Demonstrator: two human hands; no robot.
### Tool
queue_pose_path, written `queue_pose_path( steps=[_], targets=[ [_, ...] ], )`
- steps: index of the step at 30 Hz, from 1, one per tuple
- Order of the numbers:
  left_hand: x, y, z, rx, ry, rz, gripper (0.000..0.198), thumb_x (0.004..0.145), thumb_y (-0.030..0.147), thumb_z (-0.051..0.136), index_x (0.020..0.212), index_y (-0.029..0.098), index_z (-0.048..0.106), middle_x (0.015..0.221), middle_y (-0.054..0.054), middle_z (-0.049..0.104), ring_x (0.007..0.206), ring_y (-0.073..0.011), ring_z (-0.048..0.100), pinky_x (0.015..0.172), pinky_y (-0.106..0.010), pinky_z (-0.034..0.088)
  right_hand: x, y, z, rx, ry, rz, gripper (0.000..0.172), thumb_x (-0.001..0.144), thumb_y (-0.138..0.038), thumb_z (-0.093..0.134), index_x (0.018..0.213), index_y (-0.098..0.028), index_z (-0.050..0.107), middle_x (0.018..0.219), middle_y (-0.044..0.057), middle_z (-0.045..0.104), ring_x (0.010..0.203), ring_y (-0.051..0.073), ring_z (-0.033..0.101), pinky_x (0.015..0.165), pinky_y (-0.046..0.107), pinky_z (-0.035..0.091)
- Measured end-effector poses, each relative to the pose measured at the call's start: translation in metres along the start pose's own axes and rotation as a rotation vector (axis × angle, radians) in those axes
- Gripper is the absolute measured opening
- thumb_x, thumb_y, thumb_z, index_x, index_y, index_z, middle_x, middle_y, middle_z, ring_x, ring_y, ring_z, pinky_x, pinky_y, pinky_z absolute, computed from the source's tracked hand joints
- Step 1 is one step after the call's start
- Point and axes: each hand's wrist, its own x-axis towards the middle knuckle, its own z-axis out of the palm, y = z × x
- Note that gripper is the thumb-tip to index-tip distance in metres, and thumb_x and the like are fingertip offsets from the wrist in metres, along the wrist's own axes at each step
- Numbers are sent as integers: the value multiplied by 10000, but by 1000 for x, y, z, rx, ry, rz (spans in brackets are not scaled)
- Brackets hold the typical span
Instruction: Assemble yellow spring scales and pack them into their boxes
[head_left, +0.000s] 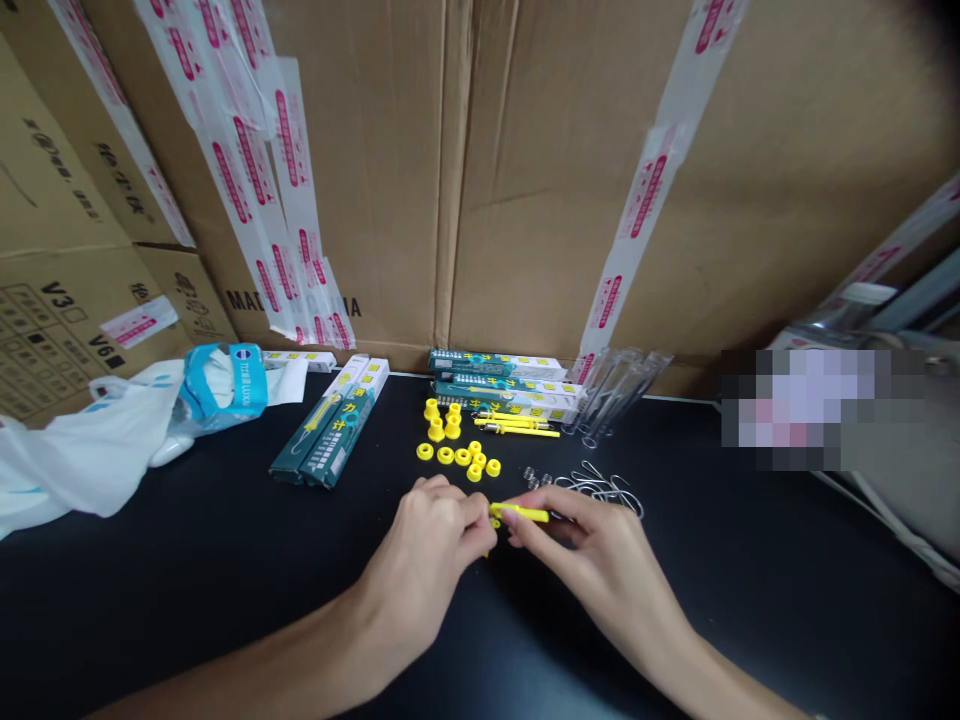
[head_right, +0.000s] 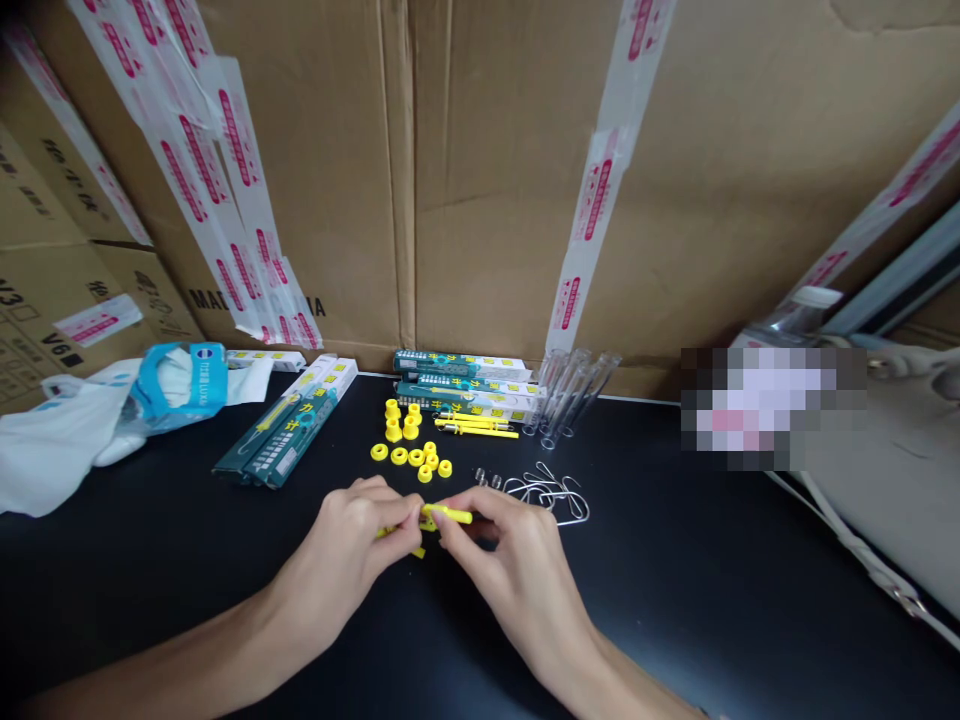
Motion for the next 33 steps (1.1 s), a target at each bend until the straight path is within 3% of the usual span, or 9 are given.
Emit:
queue_pose_path(
  steps=[5, 10, 15, 19, 26, 33],
  targets=[
    [5, -4, -6, -66, -8, -26, 322, 946, 156, 588, 632, 162, 658, 595, 33, 606, 601, -125, 558, 562, -220, 366, -1, 0, -1, 7, 11, 27, 222, 890, -420, 656, 853, -232, 767, 796, 18, 776, 716, 208, 732, 678, 260, 570],
    [6, -1, -4, -202, 39, -59, 315, 953, 140, 561, 684, 166, 723, 622, 30, 646, 628, -122, 580, 583, -210, 377, 3, 3, -5, 115, 18, 117, 268, 866, -479, 682, 849, -218, 740, 800, 29, 757, 733, 214, 742, 689, 274, 593],
    [4, 0, -3, -269, 113, -54, 252, 963, 164, 570, 854, 205, 793, 774, 10, 755, 685, -142, 662, 630, -212, 441, 9, 5, -6, 463, -14, 231, 323, 821, -507, 739, 800, -195, 660, 808, 41, 758, 807, 221, 758, 805, 342, 627],
    [2, -4, 1, -285, 154, 10, 215, 962, 168, 589, 947, 233, 793, 840, 11, 782, 710, -152, 691, 661, -218, 482, 10, 5, -8, 685, -45, 305, 293, 819, -450, 775, 860, -171, 696, 833, 44, 775, 830, 184, 759, 870, 314, 614],
    [2, -4, 1, -227, 163, 96, 212, 959, 115, 587, 880, 176, 775, 807, -13, 764, 699, -157, 662, 646, -230, 488, 9, 3, -9, 746, -63, 306, 239, 843, -404, 771, 889, -174, 726, 858, 46, 786, 859, 175, 760, 896, 299, 600],
    [3, -3, -3, -127, 86, 115, 225, 945, 70, 604, 753, 137, 700, 720, 0, 703, 682, -143, 613, 599, -223, 436, 10, 3, -5, 692, -49, 263, 232, 835, -403, 778, 882, -178, 745, 877, 48, 787, 853, 179, 758, 875, 286, 599]
  ],
)
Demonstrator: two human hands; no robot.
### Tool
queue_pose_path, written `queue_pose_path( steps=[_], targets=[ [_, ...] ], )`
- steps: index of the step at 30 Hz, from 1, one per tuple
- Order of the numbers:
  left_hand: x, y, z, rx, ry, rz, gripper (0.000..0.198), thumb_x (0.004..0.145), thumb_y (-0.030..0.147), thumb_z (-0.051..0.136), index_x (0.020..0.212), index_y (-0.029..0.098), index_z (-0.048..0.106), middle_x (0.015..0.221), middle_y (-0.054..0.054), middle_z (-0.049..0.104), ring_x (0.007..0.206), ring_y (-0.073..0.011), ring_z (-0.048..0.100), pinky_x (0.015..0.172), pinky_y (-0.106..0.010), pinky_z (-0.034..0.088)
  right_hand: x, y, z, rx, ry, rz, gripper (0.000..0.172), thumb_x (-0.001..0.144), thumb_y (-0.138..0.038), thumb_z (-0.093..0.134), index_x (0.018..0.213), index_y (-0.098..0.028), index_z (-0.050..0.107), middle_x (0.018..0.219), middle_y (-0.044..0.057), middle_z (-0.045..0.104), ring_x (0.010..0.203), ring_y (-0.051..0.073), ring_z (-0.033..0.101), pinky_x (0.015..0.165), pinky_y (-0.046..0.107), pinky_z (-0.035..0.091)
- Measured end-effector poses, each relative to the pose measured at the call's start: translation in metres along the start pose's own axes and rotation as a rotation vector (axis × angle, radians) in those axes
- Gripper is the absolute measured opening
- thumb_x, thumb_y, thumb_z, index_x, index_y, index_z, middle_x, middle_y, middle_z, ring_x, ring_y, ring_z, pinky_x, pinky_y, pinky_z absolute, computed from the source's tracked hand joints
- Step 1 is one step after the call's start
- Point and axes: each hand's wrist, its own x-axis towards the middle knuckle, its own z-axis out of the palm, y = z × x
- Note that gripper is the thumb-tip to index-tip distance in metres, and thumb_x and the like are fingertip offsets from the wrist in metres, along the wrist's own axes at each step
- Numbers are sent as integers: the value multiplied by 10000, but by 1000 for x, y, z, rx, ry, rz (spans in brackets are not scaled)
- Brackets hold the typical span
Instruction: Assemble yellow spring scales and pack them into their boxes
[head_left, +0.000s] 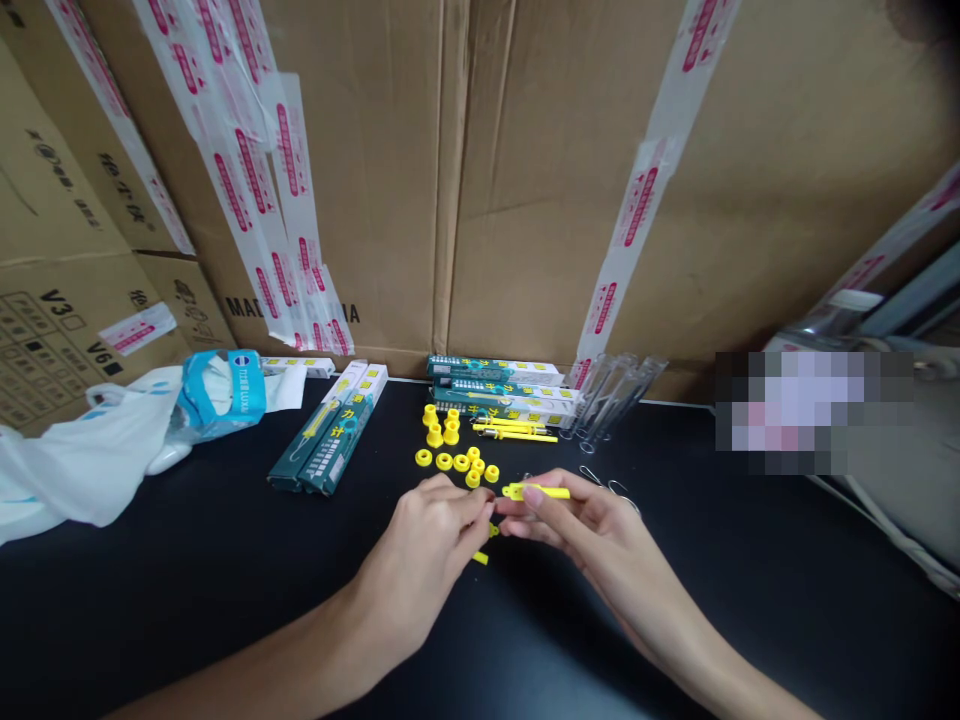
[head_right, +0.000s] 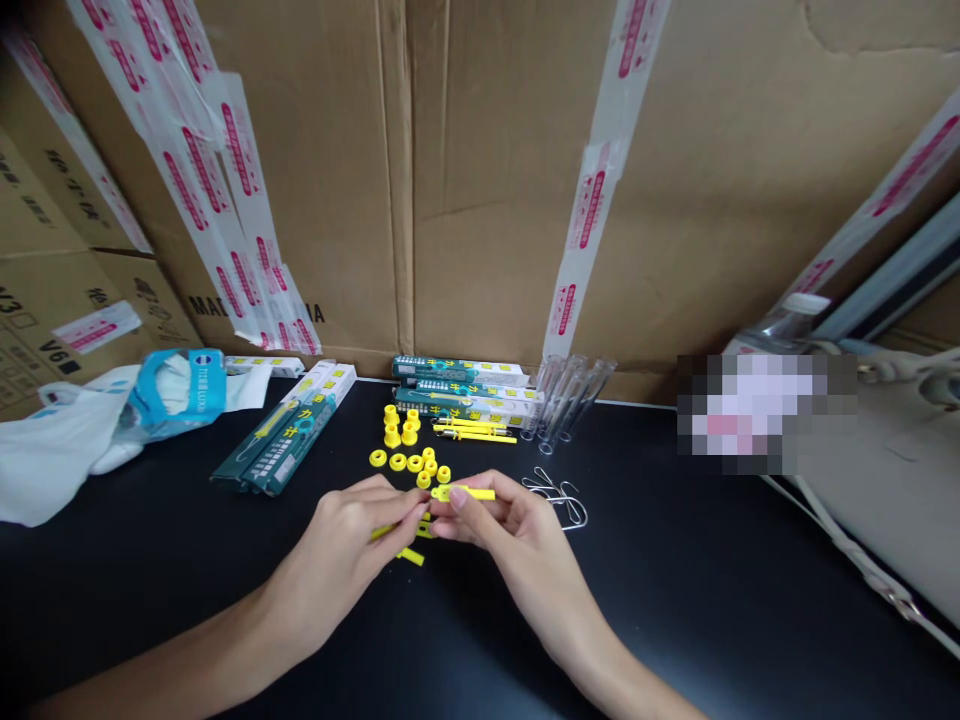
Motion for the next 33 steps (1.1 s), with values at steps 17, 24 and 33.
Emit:
queue_pose_path(
  steps=[17, 24, 33],
  targets=[
    [-3, 3, 3, 3, 21, -53, 252, 927, 60, 587, 711, 159, 671, 679, 12, 670, 651, -142, 582, 567, -229, 400, -2, -1, 0, -174, -23, -40, 267, 857, -455, 729, 874, -189, 723, 860, 49, 770, 799, 197, 750, 793, 297, 613],
    [-3, 4, 2, -37, -29, -95, 267, 949, 86, 545, 736, 169, 683, 667, 20, 652, 650, -141, 567, 572, -228, 392, -7, 3, 1, -629, 69, -252, 227, 921, -452, 633, 899, -237, 702, 887, 43, 777, 812, 241, 753, 742, 307, 602],
    [0, 3, 4, 43, -23, -67, 255, 936, 64, 567, 725, 162, 672, 658, 19, 655, 634, -138, 576, 569, -222, 401, -6, 2, 2, -750, 62, -288, 235, 936, -453, 602, 898, -245, 706, 889, 30, 794, 817, 246, 758, 733, 297, 592]
  ],
)
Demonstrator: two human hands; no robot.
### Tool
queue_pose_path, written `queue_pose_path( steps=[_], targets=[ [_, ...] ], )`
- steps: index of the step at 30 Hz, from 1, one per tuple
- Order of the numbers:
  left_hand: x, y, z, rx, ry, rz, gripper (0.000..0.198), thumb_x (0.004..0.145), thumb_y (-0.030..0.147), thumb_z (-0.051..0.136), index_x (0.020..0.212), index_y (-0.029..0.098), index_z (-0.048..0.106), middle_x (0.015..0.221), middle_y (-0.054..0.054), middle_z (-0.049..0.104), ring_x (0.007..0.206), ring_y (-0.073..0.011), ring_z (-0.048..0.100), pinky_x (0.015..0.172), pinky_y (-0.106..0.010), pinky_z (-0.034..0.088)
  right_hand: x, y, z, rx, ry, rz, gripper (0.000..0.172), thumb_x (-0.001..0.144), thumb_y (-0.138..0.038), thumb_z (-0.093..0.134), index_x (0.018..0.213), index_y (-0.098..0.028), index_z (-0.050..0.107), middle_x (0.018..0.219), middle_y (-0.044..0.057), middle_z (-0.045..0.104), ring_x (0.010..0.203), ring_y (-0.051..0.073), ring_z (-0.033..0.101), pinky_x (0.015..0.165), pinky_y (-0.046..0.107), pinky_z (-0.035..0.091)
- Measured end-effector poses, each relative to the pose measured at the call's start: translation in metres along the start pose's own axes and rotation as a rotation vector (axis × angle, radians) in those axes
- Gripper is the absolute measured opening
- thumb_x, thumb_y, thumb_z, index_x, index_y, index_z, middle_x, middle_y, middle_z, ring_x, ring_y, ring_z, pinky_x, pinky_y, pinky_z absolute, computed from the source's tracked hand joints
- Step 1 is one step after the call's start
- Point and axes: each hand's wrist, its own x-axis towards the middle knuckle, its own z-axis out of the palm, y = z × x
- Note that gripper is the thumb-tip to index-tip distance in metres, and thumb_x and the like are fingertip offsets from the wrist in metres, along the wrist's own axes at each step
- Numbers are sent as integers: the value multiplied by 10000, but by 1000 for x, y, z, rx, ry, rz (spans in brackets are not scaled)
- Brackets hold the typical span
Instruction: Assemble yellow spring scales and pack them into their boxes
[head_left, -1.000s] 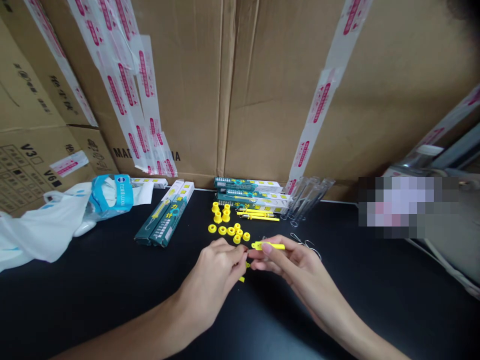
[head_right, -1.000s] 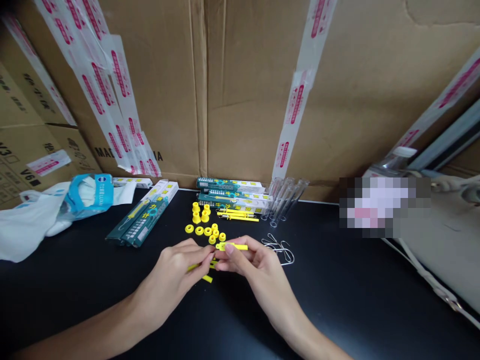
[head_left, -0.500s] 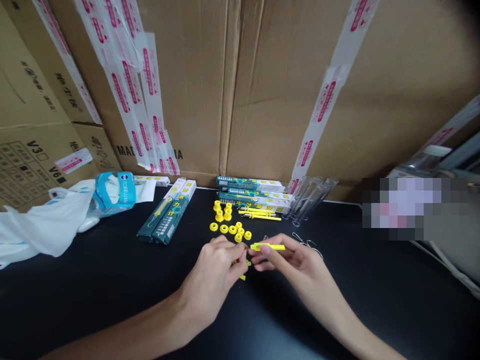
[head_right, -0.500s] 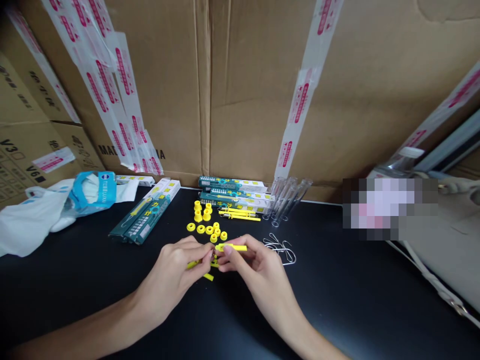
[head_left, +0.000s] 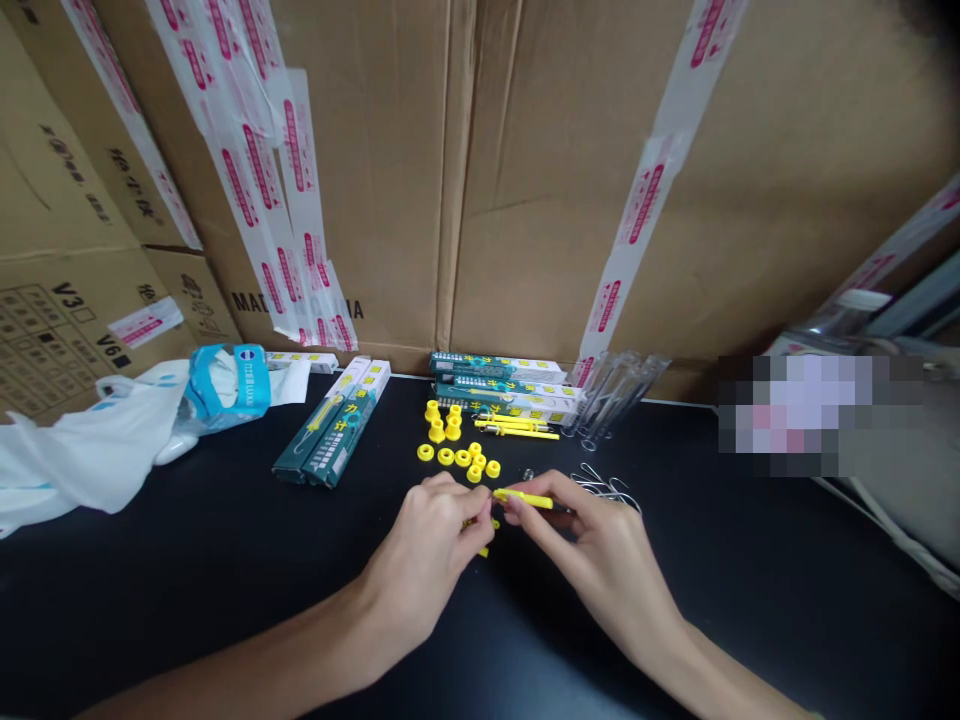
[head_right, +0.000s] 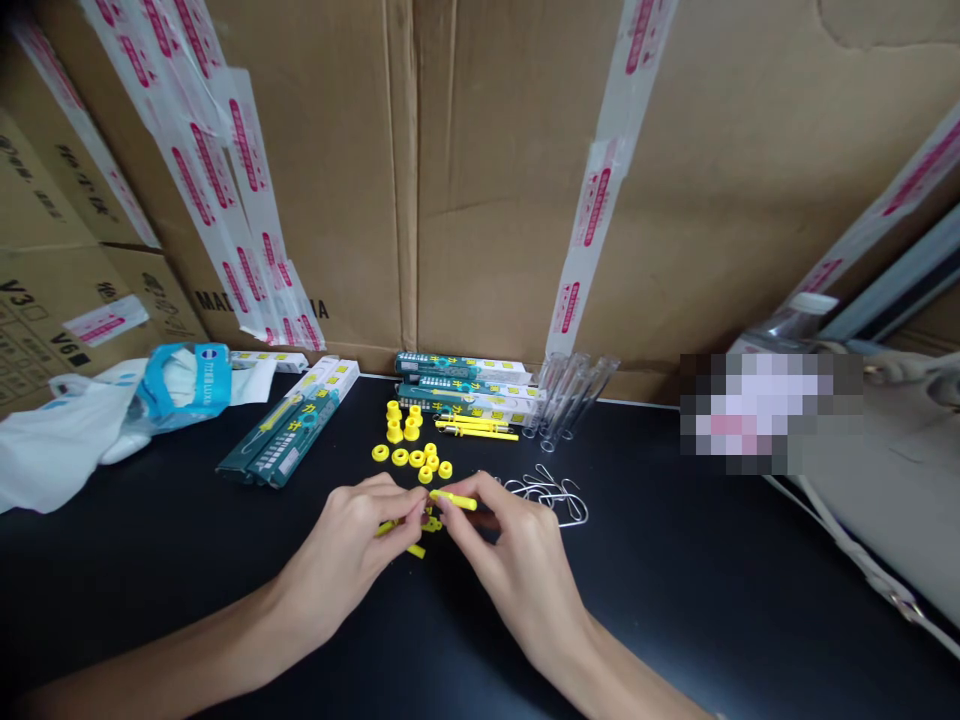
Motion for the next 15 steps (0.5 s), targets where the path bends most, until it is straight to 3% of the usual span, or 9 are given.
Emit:
queue_pose_path(
  steps=[10, 15],
  targets=[
    [-3, 3, 4, 147, -28, 47, 192, 926, 37, 582, 788, 156, 643, 762, -6, 678, 710, -174, 597, 709, -305, 481, 2, -4, -1, -48, -2, -37, 199, 924, -390, 613, 839, -237, 707, 812, 20, 792, 699, 232, 744, 652, 284, 576],
    [-7, 4, 7, 286, -25, 106, 162, 929, 37, 585, 846, 165, 641, 808, -25, 689, 749, -194, 613, 701, -317, 491, 2, -4, -2, -30, -41, -8, 224, 919, -407, 605, 827, -230, 708, 799, 22, 785, 685, 230, 738, 627, 276, 571]
  ],
)
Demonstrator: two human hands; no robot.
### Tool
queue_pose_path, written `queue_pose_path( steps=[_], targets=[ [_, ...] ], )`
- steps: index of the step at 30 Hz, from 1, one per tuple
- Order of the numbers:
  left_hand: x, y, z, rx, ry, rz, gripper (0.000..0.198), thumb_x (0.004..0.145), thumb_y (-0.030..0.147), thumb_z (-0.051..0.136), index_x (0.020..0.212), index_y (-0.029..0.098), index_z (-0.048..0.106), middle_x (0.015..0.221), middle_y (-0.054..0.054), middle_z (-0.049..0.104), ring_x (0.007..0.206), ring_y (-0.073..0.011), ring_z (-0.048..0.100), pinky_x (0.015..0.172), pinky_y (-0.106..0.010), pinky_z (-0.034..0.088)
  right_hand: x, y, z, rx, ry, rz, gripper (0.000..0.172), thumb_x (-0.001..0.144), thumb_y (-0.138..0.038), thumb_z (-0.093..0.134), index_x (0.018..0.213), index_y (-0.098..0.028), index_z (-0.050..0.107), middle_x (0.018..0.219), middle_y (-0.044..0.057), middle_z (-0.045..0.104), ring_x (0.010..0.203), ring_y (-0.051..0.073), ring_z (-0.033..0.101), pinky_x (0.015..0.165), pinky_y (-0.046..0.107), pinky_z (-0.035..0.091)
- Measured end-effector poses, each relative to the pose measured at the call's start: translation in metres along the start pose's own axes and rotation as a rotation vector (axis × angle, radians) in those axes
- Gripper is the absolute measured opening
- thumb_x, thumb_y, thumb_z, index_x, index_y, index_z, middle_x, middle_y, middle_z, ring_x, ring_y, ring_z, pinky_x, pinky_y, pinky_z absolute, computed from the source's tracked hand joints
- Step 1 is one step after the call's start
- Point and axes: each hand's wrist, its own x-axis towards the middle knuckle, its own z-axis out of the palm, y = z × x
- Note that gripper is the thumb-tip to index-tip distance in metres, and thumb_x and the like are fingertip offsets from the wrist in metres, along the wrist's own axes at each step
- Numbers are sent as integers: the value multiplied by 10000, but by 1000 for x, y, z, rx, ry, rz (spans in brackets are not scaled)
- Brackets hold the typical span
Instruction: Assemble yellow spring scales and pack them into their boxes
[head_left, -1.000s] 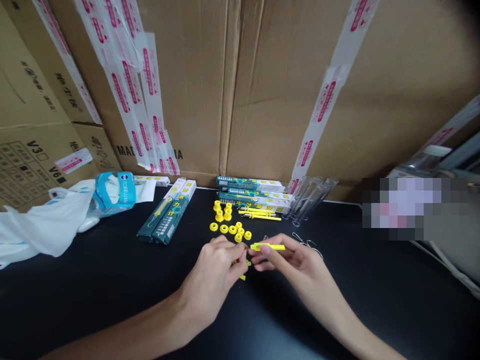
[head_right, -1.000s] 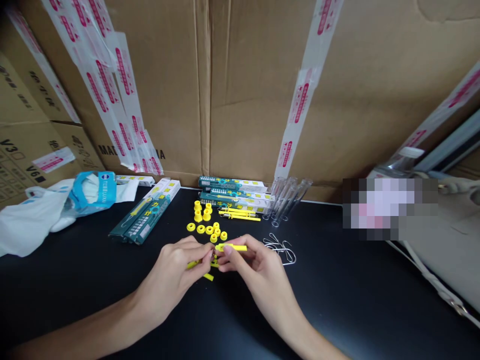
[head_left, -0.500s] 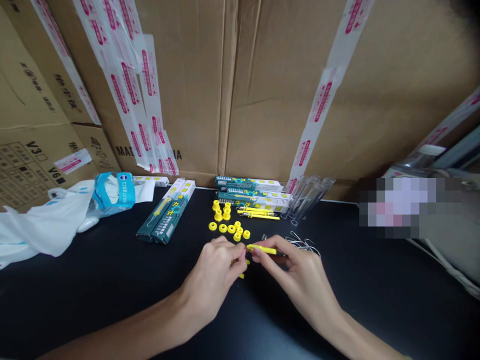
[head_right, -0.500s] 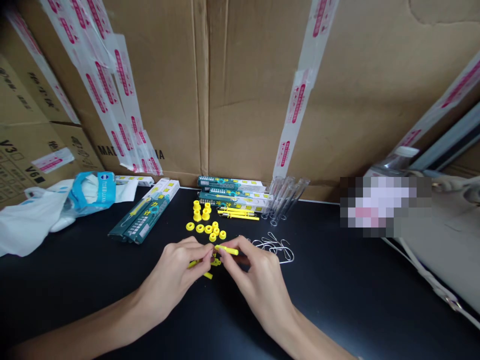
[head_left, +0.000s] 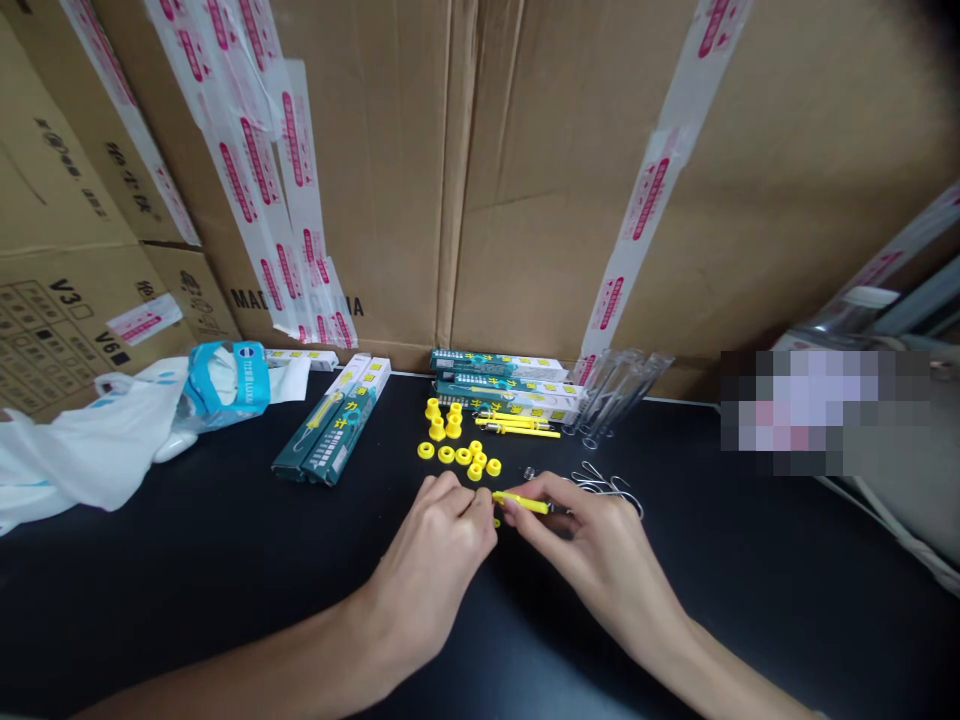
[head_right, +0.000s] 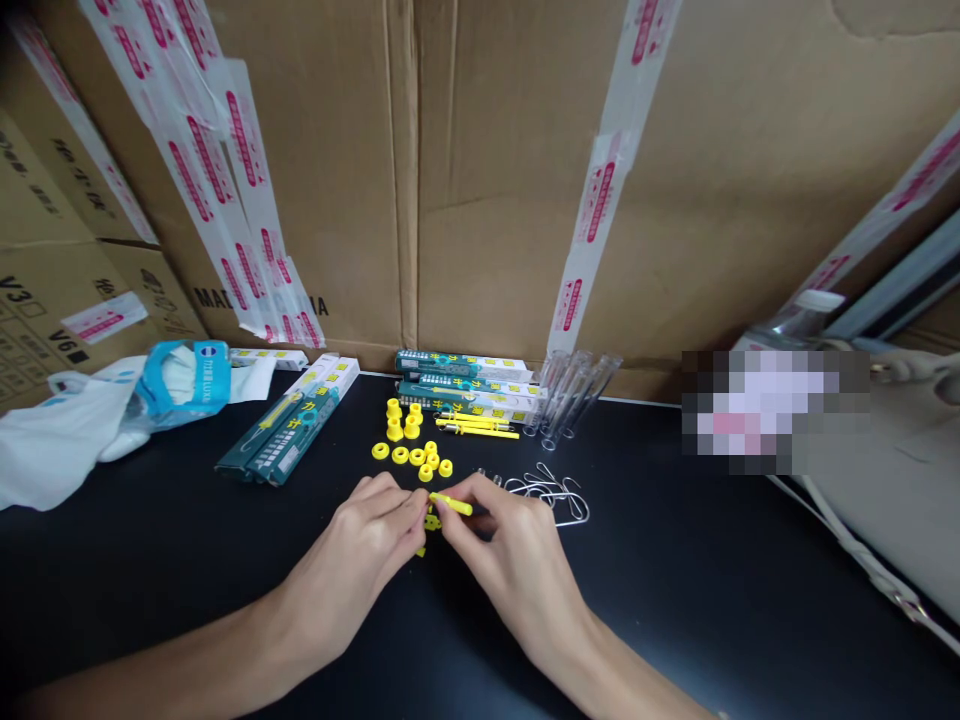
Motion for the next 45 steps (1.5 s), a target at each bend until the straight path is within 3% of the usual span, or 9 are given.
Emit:
queue_pose_path(
  steps=[4, 11, 20, 26, 34, 45],
  targets=[
    [-1, -2, 2, 7, 41, 19, 185, 968, 81, 542, 839, 180, 632, 786, -22, 686, 736, -189, 608, 701, -314, 496, 1, 2, 0, 40, -31, 61, 258, 919, -444, 600, 842, -226, 715, 827, 24, 783, 709, 223, 724, 620, 262, 552],
    [1, -2, 0, 1, 11, -5, 211, 950, 61, 563, 779, 178, 601, 753, -6, 676, 700, -172, 601, 677, -292, 481, 2, 5, -1, 51, -44, 73, 268, 914, -451, 611, 836, -218, 718, 816, 11, 757, 717, 195, 673, 610, 232, 505],
    [0, 3, 1, 102, -69, -8, 185, 921, 3, 568, 840, 162, 614, 812, -32, 689, 767, -215, 625, 704, -346, 497, 0, 0, 1, -7, -30, 90, 279, 891, -450, 601, 815, -202, 704, 747, 9, 732, 468, 130, 533, 459, 234, 408],
    [1, 3, 0, 121, -118, -24, 192, 911, -12, 576, 817, 152, 612, 807, -38, 691, 767, -215, 626, 698, -344, 498, -1, 3, 2, -43, -52, 101, 299, 898, -461, 583, 808, -200, 697, 696, 2, 691, 447, 119, 462, 424, 235, 335],
    [1, 4, -2, 96, -134, -49, 188, 909, -15, 580, 826, 148, 627, 828, -42, 694, 790, -222, 630, 727, -361, 512, 0, 5, 3, 71, -43, 91, 248, 898, -418, 628, 790, -209, 709, 797, 28, 755, 722, 214, 657, 613, 268, 486],
    [1, 1, -1, 108, -106, -37, 166, 929, 15, 580, 861, 150, 649, 838, -35, 703, 805, -217, 636, 765, -381, 528, 5, 15, 10, 545, -93, 255, 299, 768, -468, 794, 759, -176, 727, 817, 51, 758, 800, 213, 706, 831, 356, 569]
  ],
)
